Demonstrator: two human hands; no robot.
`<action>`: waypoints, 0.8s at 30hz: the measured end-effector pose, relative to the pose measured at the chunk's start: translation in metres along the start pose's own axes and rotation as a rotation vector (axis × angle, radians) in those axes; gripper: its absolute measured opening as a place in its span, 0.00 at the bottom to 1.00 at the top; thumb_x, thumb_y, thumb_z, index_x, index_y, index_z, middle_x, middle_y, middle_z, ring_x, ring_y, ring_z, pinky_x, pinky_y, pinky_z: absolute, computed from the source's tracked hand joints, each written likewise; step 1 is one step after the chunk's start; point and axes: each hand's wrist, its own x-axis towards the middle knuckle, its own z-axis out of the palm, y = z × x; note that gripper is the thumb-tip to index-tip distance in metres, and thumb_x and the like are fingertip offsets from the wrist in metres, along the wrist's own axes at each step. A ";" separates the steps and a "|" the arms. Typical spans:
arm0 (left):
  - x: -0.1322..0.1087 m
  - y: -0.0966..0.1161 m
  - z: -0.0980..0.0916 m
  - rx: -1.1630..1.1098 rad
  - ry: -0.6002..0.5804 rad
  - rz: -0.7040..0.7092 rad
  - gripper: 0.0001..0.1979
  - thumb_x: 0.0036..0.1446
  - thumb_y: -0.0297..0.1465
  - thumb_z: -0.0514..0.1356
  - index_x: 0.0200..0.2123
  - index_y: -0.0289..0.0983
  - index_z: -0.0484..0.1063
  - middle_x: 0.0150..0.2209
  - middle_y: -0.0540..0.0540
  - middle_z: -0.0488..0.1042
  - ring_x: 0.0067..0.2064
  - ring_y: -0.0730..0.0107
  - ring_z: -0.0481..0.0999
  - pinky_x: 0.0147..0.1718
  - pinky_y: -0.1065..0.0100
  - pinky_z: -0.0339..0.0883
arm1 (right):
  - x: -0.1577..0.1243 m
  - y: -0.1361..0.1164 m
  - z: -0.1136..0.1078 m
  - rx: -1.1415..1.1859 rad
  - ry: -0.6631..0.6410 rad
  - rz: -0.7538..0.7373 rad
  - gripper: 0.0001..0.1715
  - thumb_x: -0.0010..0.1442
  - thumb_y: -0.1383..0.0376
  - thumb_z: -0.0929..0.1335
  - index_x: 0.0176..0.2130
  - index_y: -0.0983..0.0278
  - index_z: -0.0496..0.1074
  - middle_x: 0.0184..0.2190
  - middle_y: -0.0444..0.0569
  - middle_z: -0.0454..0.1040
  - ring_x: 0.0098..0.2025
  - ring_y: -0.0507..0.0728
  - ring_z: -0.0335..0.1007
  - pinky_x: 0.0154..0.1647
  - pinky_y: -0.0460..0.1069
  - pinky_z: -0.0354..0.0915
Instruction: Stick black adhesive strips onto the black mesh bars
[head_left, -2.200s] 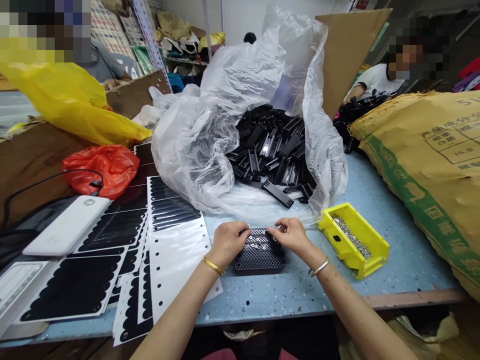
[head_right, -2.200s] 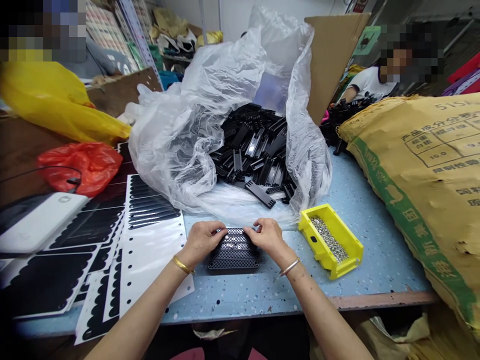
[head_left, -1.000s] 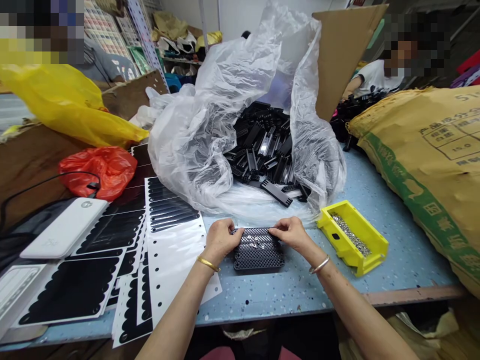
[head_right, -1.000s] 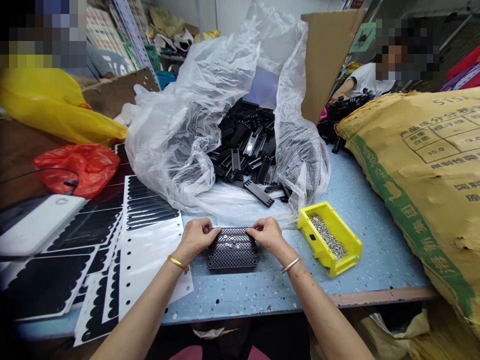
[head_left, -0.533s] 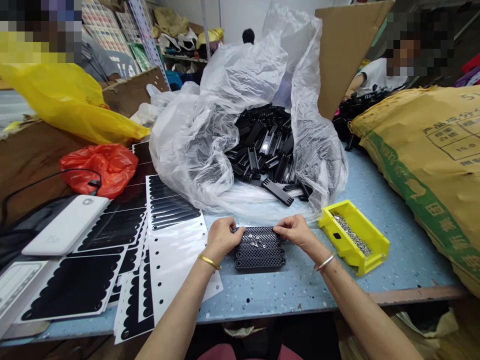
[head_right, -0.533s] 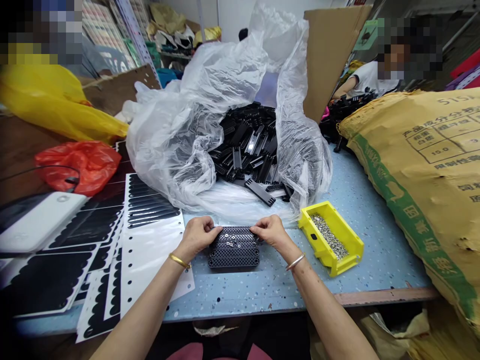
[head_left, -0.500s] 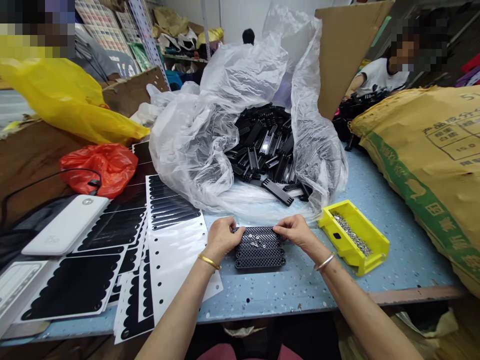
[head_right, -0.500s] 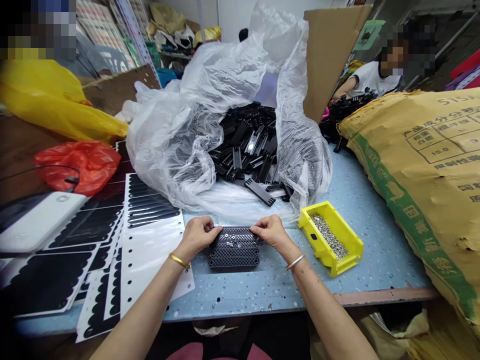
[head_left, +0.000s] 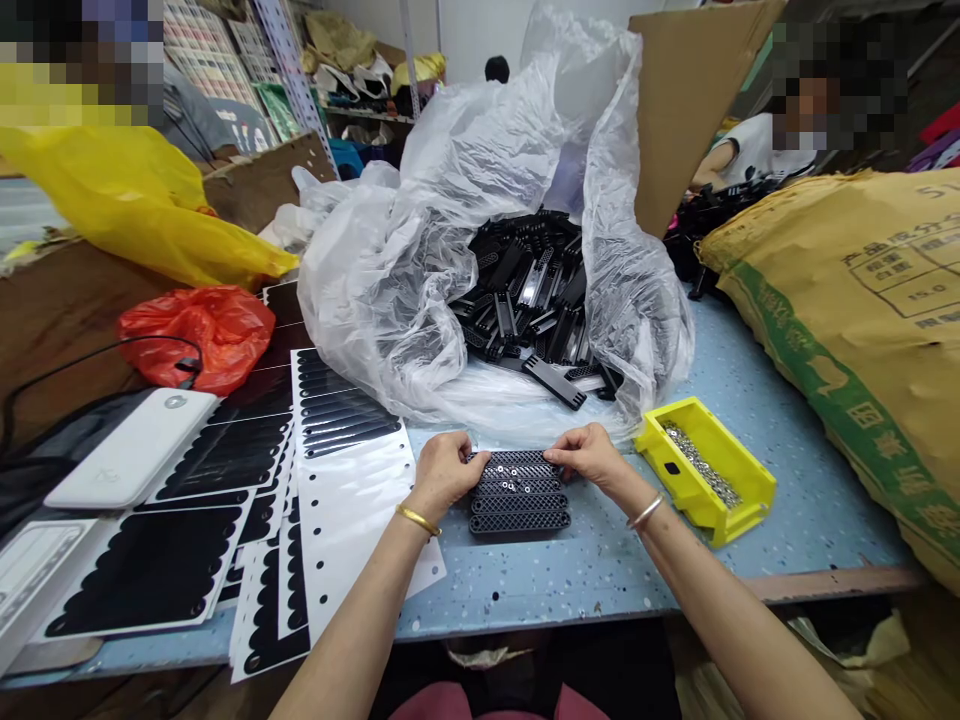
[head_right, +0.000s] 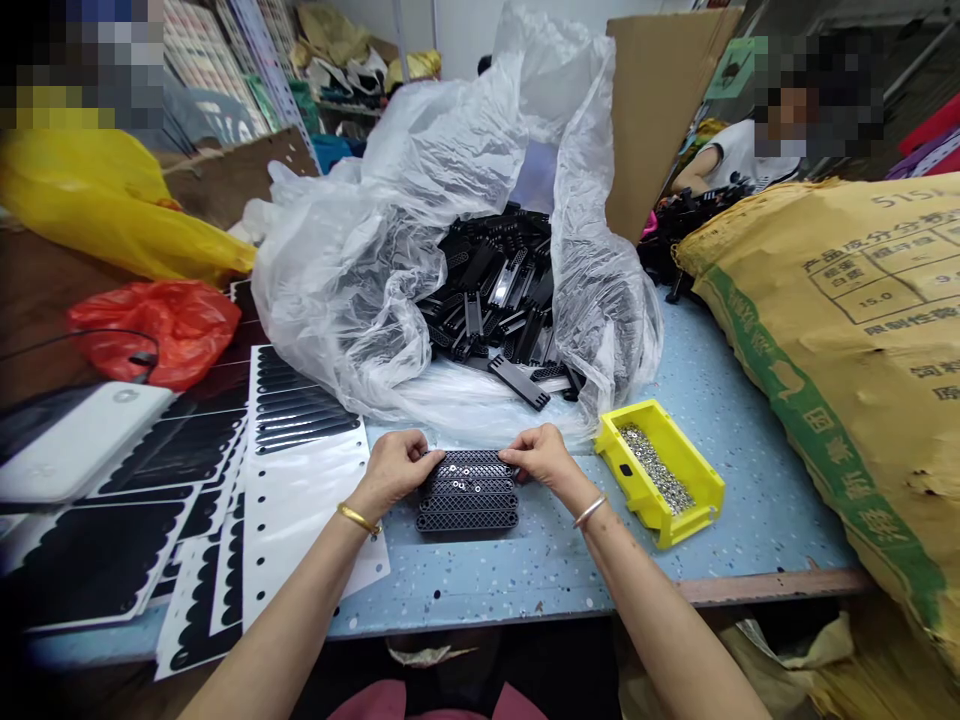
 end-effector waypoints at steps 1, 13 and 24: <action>0.001 -0.001 -0.001 -0.017 -0.009 -0.007 0.13 0.49 0.38 0.62 0.20 0.37 0.69 0.19 0.51 0.69 0.25 0.69 0.68 0.26 0.69 0.54 | 0.002 -0.002 0.000 0.004 -0.007 0.017 0.11 0.36 0.61 0.75 0.16 0.66 0.74 0.09 0.44 0.68 0.11 0.49 0.61 0.12 0.43 0.53; 0.009 -0.016 -0.007 -0.525 -0.280 -0.172 0.07 0.47 0.30 0.63 0.22 0.34 0.71 0.11 0.52 0.68 0.15 0.73 0.69 0.16 0.75 0.57 | 0.003 -0.004 -0.001 0.015 -0.015 0.051 0.11 0.36 0.62 0.75 0.16 0.67 0.73 0.09 0.45 0.68 0.12 0.48 0.60 0.12 0.42 0.49; 0.015 -0.017 -0.023 -0.710 -0.455 -0.192 0.11 0.45 0.31 0.68 0.21 0.32 0.70 0.15 0.48 0.72 0.17 0.73 0.73 0.13 0.77 0.54 | 0.002 -0.006 -0.002 -0.004 -0.042 0.059 0.12 0.36 0.61 0.75 0.16 0.67 0.73 0.09 0.44 0.67 0.12 0.48 0.59 0.12 0.42 0.50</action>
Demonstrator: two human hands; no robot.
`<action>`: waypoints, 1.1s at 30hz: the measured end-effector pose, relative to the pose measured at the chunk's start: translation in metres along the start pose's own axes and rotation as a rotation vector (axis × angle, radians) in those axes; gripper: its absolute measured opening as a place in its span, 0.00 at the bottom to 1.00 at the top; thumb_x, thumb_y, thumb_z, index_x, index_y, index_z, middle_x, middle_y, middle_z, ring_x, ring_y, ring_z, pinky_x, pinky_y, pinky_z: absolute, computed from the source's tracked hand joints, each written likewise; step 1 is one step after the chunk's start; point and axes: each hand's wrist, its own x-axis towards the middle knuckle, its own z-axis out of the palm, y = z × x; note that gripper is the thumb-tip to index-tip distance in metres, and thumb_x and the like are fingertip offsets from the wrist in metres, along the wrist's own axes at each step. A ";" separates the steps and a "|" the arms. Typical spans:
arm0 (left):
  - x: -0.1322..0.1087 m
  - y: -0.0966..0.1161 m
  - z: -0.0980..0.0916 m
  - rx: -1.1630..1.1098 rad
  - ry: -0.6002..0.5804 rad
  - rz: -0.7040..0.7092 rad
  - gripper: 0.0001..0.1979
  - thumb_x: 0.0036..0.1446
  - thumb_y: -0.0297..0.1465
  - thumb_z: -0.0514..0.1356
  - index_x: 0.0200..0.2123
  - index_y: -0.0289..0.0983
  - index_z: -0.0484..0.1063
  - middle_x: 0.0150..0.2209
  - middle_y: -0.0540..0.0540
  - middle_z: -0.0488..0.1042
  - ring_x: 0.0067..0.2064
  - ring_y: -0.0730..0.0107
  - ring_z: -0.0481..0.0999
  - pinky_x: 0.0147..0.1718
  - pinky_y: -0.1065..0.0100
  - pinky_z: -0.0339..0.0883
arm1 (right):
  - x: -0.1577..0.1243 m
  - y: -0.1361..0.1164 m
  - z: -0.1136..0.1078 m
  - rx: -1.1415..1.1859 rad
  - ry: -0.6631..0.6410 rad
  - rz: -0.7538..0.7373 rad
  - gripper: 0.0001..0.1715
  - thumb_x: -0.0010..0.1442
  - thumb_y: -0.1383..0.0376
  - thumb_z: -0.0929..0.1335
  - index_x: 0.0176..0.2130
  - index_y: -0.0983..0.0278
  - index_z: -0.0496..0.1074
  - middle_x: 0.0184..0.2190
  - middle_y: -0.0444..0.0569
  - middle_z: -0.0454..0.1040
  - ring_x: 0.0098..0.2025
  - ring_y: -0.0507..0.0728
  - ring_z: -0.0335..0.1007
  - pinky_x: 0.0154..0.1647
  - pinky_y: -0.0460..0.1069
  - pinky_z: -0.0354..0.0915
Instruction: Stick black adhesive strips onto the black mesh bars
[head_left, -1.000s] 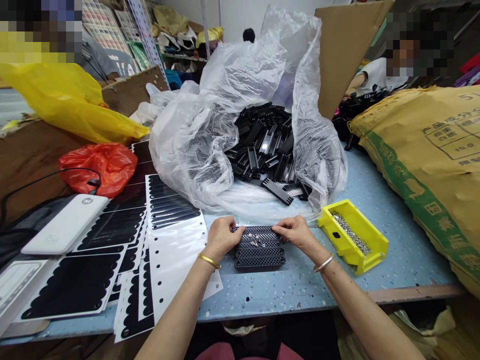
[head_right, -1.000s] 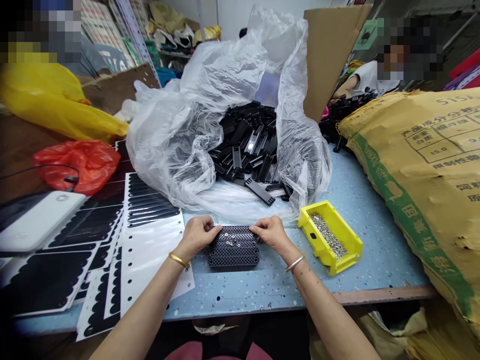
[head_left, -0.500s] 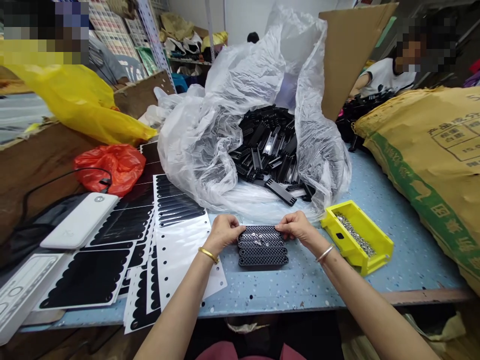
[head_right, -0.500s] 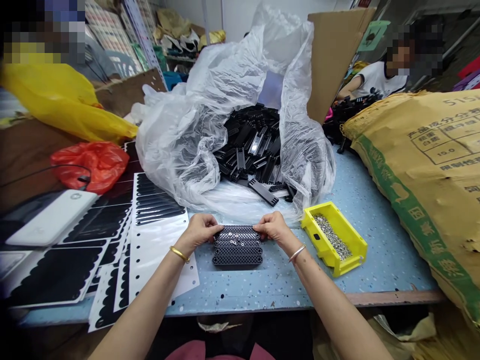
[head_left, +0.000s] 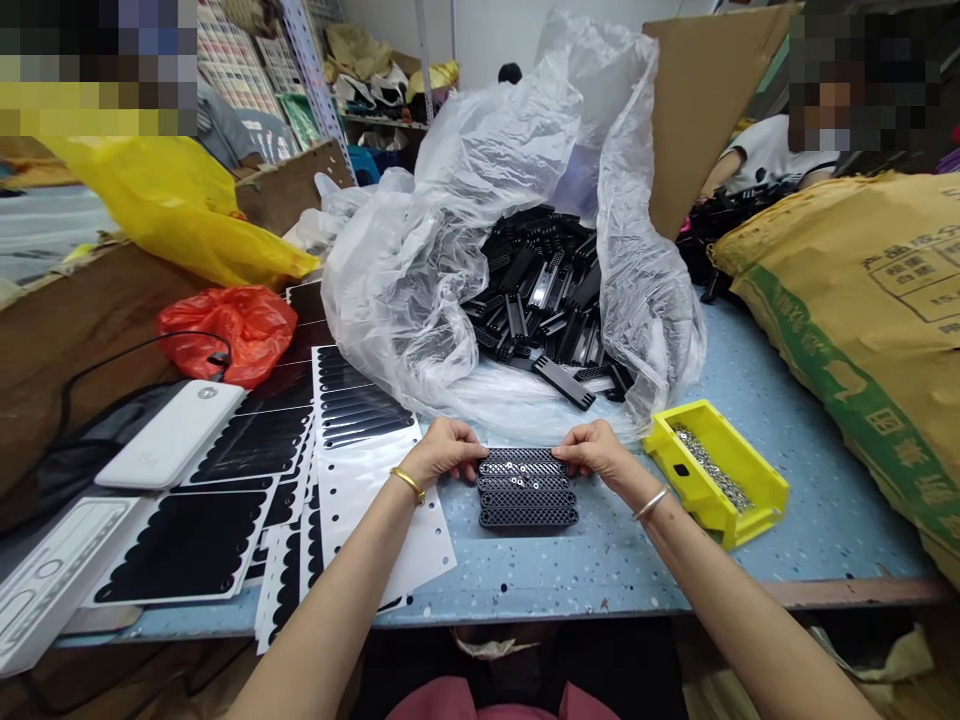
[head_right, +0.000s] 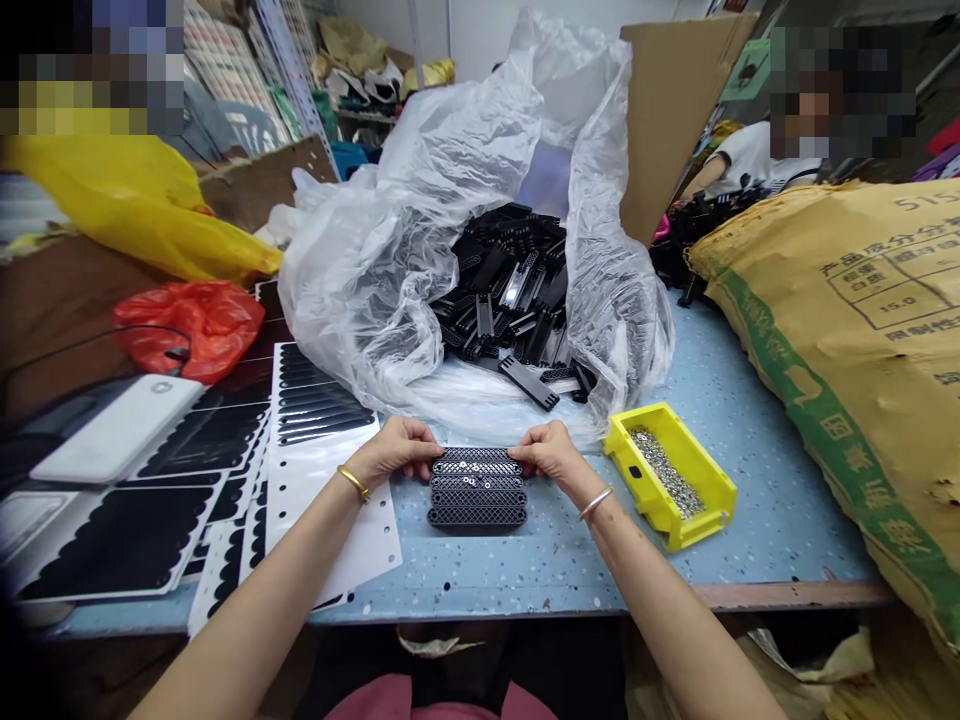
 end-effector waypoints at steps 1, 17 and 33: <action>0.000 0.000 -0.001 -0.002 -0.013 0.002 0.11 0.45 0.31 0.68 0.21 0.32 0.70 0.16 0.47 0.73 0.17 0.73 0.74 0.13 0.77 0.55 | 0.000 0.000 0.000 -0.004 0.001 0.001 0.12 0.37 0.61 0.75 0.16 0.67 0.73 0.09 0.44 0.67 0.12 0.48 0.59 0.12 0.42 0.50; -0.003 -0.008 0.016 0.288 0.160 0.060 0.10 0.54 0.27 0.57 0.22 0.34 0.71 0.13 0.52 0.69 0.14 0.75 0.67 0.16 0.74 0.56 | -0.002 0.003 0.003 0.023 0.035 -0.034 0.13 0.35 0.60 0.75 0.16 0.66 0.71 0.09 0.43 0.67 0.12 0.49 0.60 0.13 0.43 0.51; -0.006 -0.014 0.013 0.068 0.168 0.074 0.08 0.54 0.25 0.59 0.23 0.32 0.73 0.11 0.52 0.68 0.12 0.78 0.64 0.14 0.78 0.52 | 0.000 0.005 0.002 0.034 0.029 -0.045 0.13 0.35 0.61 0.75 0.16 0.66 0.72 0.09 0.43 0.67 0.12 0.49 0.59 0.12 0.43 0.50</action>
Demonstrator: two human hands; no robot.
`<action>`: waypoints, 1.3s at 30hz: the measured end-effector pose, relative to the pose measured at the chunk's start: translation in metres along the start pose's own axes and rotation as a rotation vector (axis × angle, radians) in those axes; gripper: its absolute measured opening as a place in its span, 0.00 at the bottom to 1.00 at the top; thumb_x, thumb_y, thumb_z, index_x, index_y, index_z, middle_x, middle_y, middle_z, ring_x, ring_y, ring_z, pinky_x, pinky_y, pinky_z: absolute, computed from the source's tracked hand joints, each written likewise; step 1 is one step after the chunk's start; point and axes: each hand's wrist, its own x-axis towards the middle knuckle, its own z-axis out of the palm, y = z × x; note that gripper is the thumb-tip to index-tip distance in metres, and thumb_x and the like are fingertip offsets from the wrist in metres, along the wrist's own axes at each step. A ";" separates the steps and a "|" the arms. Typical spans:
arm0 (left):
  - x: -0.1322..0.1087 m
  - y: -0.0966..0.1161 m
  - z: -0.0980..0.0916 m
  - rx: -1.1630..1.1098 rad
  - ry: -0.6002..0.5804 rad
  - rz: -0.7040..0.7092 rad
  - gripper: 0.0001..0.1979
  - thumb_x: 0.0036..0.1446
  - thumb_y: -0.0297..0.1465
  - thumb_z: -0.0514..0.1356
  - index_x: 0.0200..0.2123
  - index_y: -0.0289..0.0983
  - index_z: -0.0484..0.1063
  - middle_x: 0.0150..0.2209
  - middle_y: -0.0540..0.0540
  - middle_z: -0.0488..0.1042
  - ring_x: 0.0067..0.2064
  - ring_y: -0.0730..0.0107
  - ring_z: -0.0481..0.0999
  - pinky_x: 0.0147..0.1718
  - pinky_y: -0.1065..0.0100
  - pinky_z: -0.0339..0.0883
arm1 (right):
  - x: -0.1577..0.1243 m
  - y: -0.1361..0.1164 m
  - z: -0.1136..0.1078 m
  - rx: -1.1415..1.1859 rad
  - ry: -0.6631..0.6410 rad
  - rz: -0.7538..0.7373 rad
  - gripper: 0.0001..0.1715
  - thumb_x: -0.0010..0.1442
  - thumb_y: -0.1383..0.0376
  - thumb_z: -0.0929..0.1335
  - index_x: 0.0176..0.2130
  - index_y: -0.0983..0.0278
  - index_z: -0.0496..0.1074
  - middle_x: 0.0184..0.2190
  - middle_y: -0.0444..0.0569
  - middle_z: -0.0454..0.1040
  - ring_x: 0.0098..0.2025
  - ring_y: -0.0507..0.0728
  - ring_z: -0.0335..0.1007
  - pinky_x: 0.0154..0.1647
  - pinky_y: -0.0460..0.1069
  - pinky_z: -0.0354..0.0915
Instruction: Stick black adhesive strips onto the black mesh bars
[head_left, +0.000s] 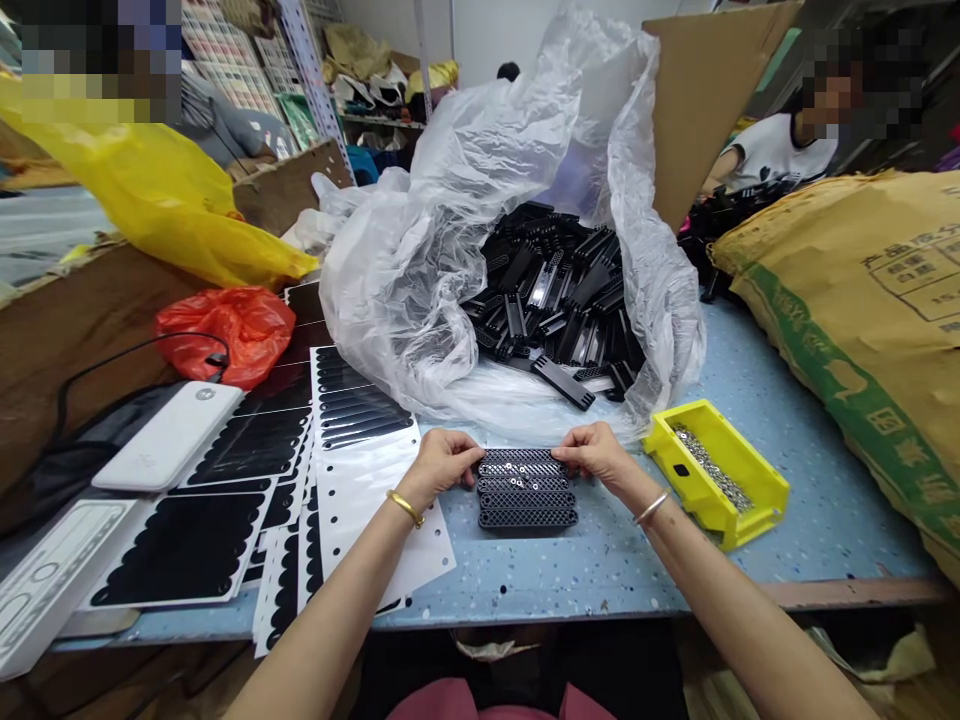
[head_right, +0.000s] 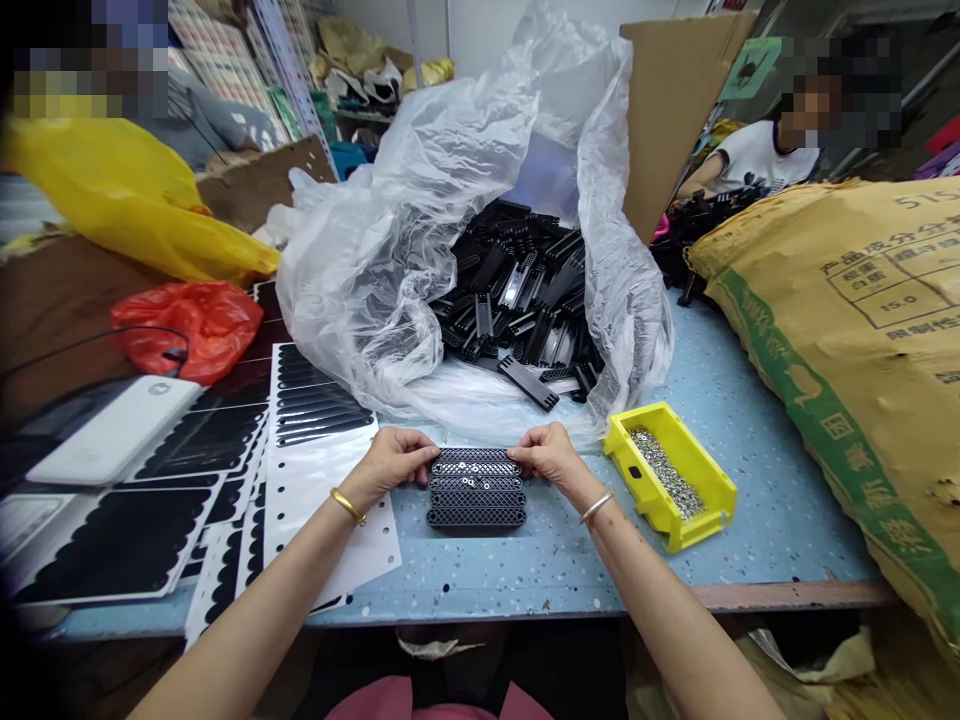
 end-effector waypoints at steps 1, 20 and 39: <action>0.000 0.000 0.000 -0.007 0.002 -0.002 0.09 0.54 0.25 0.59 0.23 0.32 0.73 0.11 0.52 0.68 0.12 0.79 0.64 0.13 0.78 0.52 | 0.000 0.000 0.000 -0.001 0.000 0.001 0.13 0.35 0.61 0.75 0.16 0.66 0.72 0.09 0.43 0.67 0.12 0.49 0.59 0.12 0.43 0.50; 0.006 0.000 -0.008 -0.091 -0.131 -0.004 0.08 0.50 0.29 0.65 0.24 0.31 0.72 0.13 0.48 0.73 0.13 0.76 0.70 0.11 0.80 0.55 | 0.000 0.000 0.000 -0.003 0.002 0.001 0.13 0.35 0.60 0.75 0.16 0.66 0.72 0.10 0.43 0.68 0.13 0.49 0.61 0.12 0.43 0.50; 0.005 -0.005 -0.002 -0.061 -0.093 0.068 0.09 0.52 0.31 0.64 0.24 0.32 0.71 0.11 0.51 0.70 0.12 0.79 0.67 0.11 0.81 0.51 | 0.000 0.001 0.000 -0.019 0.003 -0.007 0.14 0.36 0.59 0.75 0.17 0.66 0.71 0.10 0.43 0.68 0.13 0.49 0.62 0.13 0.43 0.51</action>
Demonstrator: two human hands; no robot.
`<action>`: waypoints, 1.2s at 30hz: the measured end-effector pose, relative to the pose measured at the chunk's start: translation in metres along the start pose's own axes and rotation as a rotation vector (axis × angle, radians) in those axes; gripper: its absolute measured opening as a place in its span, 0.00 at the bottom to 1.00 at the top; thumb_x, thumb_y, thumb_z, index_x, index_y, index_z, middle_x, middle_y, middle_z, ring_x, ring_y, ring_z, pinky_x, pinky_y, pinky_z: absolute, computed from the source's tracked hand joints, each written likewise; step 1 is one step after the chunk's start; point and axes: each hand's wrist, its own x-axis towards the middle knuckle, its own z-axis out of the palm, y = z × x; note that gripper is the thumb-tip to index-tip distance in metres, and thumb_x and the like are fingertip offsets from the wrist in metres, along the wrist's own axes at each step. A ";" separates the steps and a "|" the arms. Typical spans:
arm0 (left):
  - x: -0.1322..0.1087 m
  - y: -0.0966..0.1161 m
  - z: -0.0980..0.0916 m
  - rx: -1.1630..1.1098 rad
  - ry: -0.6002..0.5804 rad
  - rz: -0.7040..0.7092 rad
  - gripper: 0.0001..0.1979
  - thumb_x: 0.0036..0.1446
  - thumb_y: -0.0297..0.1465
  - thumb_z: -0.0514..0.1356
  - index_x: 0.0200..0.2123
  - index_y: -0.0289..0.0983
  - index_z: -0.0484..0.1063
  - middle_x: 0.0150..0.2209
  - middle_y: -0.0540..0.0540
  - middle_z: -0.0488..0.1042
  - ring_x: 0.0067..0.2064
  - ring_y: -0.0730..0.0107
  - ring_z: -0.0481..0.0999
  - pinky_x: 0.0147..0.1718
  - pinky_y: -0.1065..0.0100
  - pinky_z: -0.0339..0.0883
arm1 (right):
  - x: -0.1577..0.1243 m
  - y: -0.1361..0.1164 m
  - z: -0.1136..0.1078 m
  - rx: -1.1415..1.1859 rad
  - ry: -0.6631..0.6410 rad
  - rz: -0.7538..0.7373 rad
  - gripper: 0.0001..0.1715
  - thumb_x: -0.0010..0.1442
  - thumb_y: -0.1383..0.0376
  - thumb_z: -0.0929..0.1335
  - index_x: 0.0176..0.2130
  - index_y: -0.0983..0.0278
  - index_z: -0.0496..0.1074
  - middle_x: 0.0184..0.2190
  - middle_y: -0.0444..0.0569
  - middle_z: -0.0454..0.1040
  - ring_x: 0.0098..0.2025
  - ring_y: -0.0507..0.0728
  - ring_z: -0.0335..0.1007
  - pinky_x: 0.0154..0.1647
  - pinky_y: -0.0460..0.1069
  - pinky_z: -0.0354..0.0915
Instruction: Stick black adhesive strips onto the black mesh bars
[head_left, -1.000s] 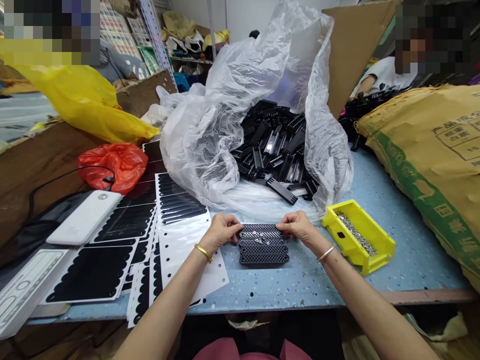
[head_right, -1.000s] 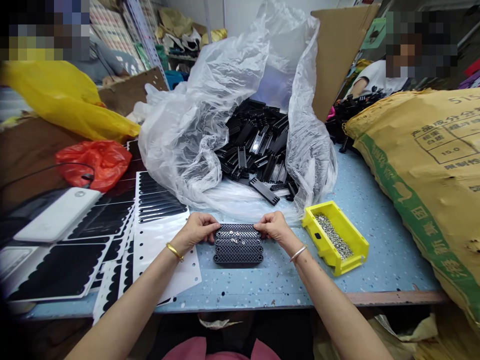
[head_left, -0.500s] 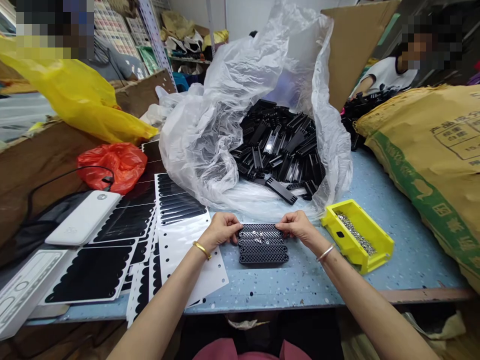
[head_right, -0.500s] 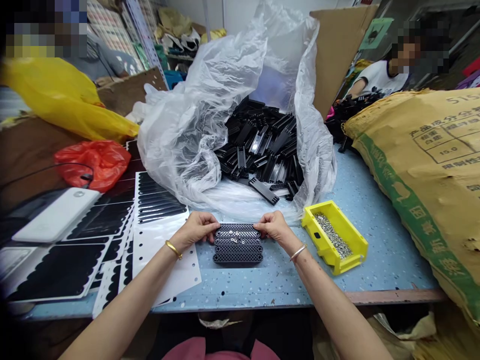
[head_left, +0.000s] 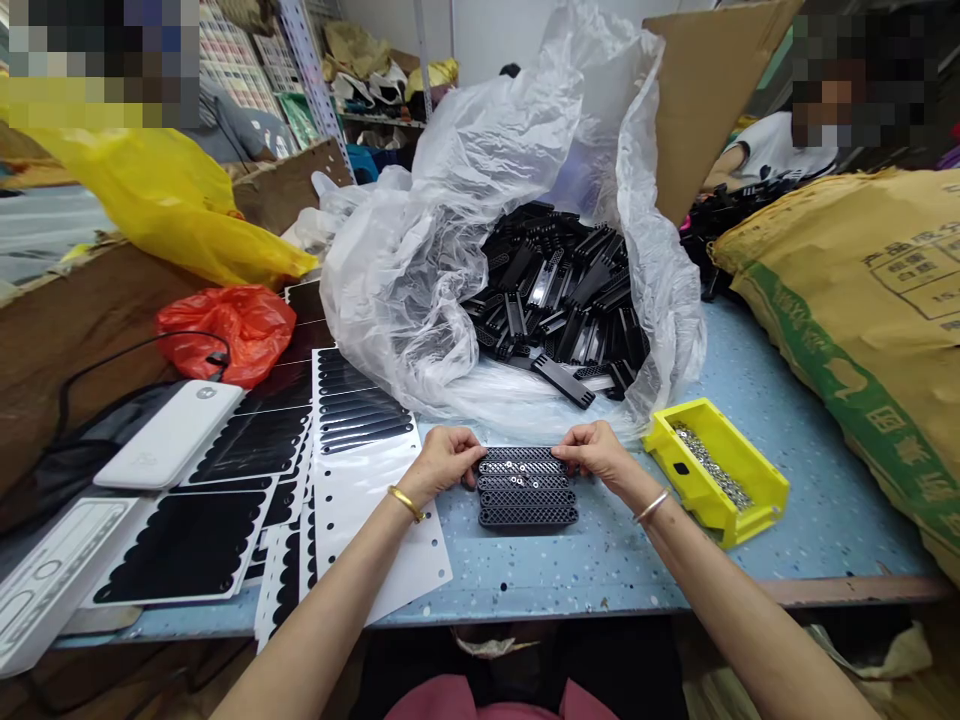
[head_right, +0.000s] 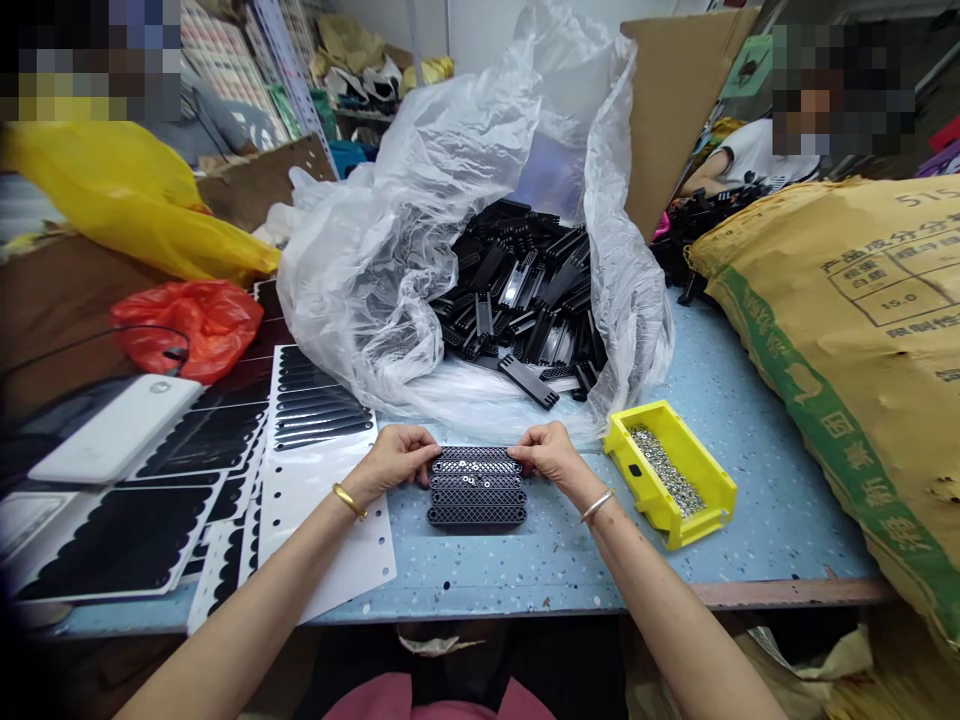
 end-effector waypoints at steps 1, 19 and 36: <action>0.000 0.001 -0.001 -0.010 -0.016 -0.001 0.09 0.52 0.32 0.64 0.24 0.32 0.70 0.11 0.51 0.70 0.12 0.79 0.67 0.11 0.81 0.51 | 0.000 0.000 0.000 0.000 0.001 -0.001 0.14 0.36 0.59 0.75 0.17 0.66 0.71 0.10 0.44 0.68 0.13 0.50 0.62 0.13 0.43 0.51; 0.002 0.008 -0.002 -0.055 -0.045 -0.061 0.10 0.49 0.30 0.66 0.23 0.32 0.69 0.12 0.50 0.70 0.13 0.76 0.70 0.10 0.80 0.52 | 0.000 -0.001 -0.001 0.006 -0.016 -0.007 0.14 0.36 0.60 0.76 0.17 0.66 0.71 0.10 0.43 0.67 0.13 0.49 0.60 0.13 0.43 0.51; 0.002 0.000 -0.009 -0.108 -0.094 -0.036 0.16 0.45 0.39 0.69 0.25 0.31 0.72 0.15 0.46 0.74 0.15 0.74 0.72 0.11 0.79 0.56 | -0.001 -0.001 -0.001 -0.004 -0.024 -0.017 0.14 0.37 0.59 0.75 0.17 0.66 0.72 0.10 0.43 0.67 0.13 0.49 0.60 0.13 0.43 0.51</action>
